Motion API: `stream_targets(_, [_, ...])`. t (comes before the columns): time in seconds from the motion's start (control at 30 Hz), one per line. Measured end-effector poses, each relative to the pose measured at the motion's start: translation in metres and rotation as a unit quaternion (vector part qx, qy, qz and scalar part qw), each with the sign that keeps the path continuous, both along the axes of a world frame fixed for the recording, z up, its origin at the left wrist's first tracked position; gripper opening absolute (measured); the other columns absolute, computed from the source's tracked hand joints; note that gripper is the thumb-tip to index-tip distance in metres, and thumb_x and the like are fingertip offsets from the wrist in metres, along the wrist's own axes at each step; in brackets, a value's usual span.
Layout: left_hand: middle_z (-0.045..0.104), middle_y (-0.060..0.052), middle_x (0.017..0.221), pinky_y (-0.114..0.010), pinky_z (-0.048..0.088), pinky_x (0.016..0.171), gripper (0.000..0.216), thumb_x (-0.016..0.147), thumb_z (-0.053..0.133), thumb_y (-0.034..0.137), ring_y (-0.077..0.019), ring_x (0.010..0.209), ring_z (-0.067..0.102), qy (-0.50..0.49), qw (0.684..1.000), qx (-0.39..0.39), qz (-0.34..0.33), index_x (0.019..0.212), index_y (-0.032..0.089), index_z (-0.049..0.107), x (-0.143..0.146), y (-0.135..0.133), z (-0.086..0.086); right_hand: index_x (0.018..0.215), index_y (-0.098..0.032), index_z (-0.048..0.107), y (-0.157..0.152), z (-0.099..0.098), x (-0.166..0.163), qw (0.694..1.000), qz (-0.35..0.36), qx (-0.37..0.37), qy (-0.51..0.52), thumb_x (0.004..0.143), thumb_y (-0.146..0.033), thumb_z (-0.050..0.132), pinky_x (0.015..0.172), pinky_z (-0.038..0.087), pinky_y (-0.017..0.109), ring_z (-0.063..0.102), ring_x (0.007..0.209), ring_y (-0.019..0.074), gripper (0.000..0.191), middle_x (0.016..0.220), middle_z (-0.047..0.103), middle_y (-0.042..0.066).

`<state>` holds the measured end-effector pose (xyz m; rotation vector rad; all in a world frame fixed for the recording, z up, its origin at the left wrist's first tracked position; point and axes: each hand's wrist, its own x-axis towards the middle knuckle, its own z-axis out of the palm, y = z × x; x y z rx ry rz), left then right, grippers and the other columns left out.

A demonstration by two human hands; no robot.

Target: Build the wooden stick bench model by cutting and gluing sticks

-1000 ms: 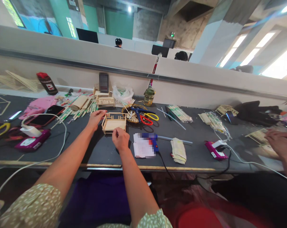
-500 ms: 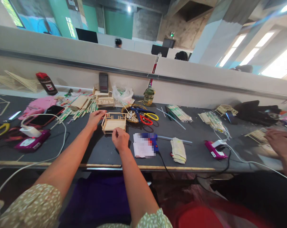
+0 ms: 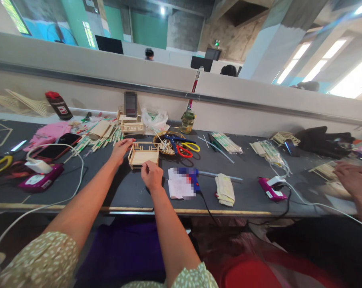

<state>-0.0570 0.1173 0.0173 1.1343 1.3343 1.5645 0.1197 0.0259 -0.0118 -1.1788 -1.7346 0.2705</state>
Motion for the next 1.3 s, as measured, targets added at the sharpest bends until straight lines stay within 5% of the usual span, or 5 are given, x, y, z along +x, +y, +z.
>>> stream_targets(1.3, [0.074, -0.009, 0.078, -0.035, 0.048, 0.074, 0.048, 0.064, 0.072, 0.056, -0.0241, 0.08, 0.067, -0.013, 1.0, -0.01, -0.024, 0.088, 0.016, 0.073, 0.0042, -0.0008, 0.0033, 0.077, -0.021, 0.065, 0.0004, -0.0007, 0.0002, 1.0, -0.001, -0.008, -0.007, 0.093, -0.028, 0.041, 0.063, 0.039, 0.02, 0.058, 0.062, 0.011, 0.03, 0.069, 0.065, -0.001])
